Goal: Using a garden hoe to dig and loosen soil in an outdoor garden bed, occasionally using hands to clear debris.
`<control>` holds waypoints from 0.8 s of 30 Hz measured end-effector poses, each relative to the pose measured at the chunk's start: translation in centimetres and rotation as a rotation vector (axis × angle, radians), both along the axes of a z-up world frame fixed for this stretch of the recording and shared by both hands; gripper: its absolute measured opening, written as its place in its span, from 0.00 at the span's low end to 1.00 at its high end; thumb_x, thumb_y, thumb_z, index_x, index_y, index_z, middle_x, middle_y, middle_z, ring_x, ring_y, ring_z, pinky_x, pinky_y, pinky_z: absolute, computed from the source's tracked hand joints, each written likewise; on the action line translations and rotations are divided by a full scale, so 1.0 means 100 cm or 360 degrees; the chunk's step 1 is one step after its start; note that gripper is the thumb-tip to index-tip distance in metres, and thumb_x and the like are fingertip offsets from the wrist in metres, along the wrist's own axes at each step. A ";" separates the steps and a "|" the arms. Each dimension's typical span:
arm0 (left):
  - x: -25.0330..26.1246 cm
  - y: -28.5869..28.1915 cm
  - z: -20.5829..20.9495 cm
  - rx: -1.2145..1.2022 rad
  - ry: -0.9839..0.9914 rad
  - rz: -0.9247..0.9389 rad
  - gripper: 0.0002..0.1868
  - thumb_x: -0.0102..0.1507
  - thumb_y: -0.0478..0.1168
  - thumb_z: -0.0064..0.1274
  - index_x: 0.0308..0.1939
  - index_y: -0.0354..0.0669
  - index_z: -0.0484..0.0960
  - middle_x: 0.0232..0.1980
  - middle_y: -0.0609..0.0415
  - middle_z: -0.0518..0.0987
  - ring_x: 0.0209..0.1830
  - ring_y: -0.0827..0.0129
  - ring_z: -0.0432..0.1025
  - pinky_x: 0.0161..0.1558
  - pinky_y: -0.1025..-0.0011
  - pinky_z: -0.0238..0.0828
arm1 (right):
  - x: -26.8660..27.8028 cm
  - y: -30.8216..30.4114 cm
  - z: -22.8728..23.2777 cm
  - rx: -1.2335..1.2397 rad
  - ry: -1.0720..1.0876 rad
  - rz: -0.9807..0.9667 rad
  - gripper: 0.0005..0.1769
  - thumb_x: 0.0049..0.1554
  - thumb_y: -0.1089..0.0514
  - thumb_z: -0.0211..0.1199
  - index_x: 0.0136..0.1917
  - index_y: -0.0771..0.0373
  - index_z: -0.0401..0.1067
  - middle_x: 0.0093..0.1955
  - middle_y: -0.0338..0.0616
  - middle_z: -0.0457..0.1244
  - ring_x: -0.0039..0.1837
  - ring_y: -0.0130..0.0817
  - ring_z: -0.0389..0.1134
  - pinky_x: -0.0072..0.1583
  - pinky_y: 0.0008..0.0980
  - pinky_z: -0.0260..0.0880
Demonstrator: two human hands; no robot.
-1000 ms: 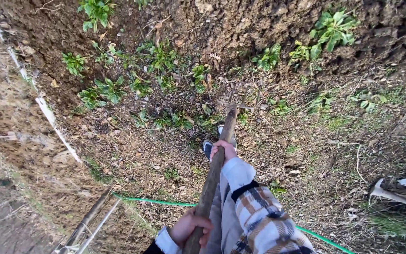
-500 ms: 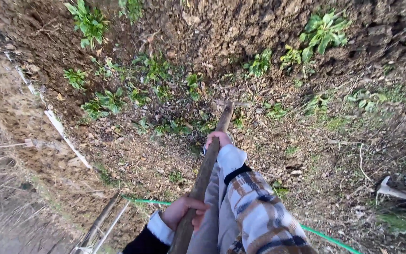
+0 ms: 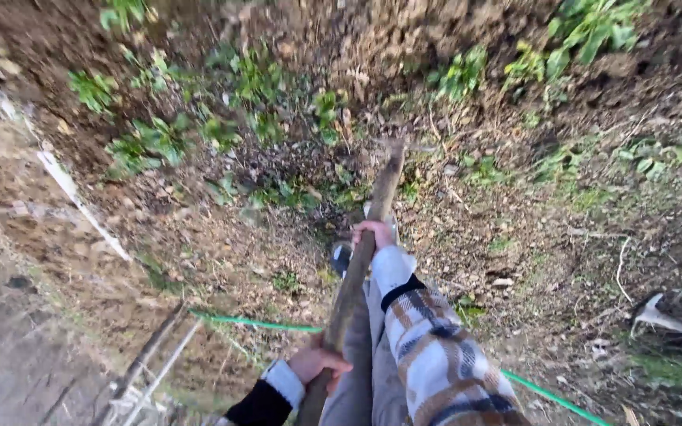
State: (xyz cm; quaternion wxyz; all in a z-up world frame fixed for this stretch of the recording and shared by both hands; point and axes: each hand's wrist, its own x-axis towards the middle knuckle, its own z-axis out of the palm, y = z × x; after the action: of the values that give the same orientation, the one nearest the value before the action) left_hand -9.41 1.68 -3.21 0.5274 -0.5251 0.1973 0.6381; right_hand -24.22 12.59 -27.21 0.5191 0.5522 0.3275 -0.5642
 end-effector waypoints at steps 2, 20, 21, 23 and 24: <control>0.020 0.019 -0.005 -0.0081 -0.0158 0.0071 0.21 0.53 0.28 0.63 0.37 0.35 0.63 0.17 0.42 0.76 0.09 0.62 0.67 0.18 0.68 0.69 | -0.004 0.001 0.028 0.0094 -0.0051 0.0055 0.11 0.50 0.71 0.63 0.43 0.66 0.63 0.26 0.40 0.59 0.26 0.30 0.60 0.31 0.30 0.66; 0.154 -0.002 -0.072 0.0160 0.0364 0.0601 0.16 0.52 0.23 0.65 0.28 0.37 0.71 0.17 0.47 0.75 0.08 0.64 0.67 0.13 0.69 0.66 | 0.062 -0.014 0.028 0.0513 0.0121 0.0452 0.02 0.54 0.65 0.65 0.42 0.66 0.74 0.29 0.39 0.63 0.30 0.27 0.62 0.35 0.25 0.66; 0.167 -0.008 -0.073 0.0180 0.0222 0.0688 0.18 0.50 0.18 0.61 0.35 0.35 0.69 0.17 0.45 0.74 0.08 0.61 0.67 0.10 0.66 0.60 | 0.065 -0.016 0.030 0.0541 0.0154 0.0519 0.04 0.52 0.65 0.65 0.42 0.66 0.73 0.30 0.40 0.64 0.30 0.29 0.62 0.35 0.27 0.66; 0.142 -0.027 -0.046 0.0284 0.0199 0.0724 0.15 0.51 0.20 0.60 0.25 0.36 0.70 0.15 0.48 0.72 0.08 0.64 0.66 0.10 0.70 0.58 | 0.072 -0.022 0.035 0.0587 0.0211 0.0615 0.07 0.50 0.64 0.66 0.42 0.66 0.71 0.31 0.42 0.64 0.31 0.31 0.63 0.36 0.29 0.67; 0.129 -0.037 -0.034 0.0388 0.0172 0.0761 0.17 0.51 0.21 0.60 0.15 0.38 0.70 0.13 0.51 0.70 0.08 0.66 0.65 0.11 0.74 0.56 | 0.073 -0.025 0.038 0.0634 0.0265 0.0715 0.10 0.48 0.63 0.67 0.43 0.66 0.70 0.33 0.43 0.65 0.33 0.33 0.65 0.37 0.32 0.67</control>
State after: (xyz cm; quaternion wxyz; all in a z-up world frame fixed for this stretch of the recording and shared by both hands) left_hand 3.53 -1.98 -6.56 0.4096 -0.4547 0.0173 0.7907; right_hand -16.90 10.08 -23.44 0.4836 0.5088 0.5870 -0.4034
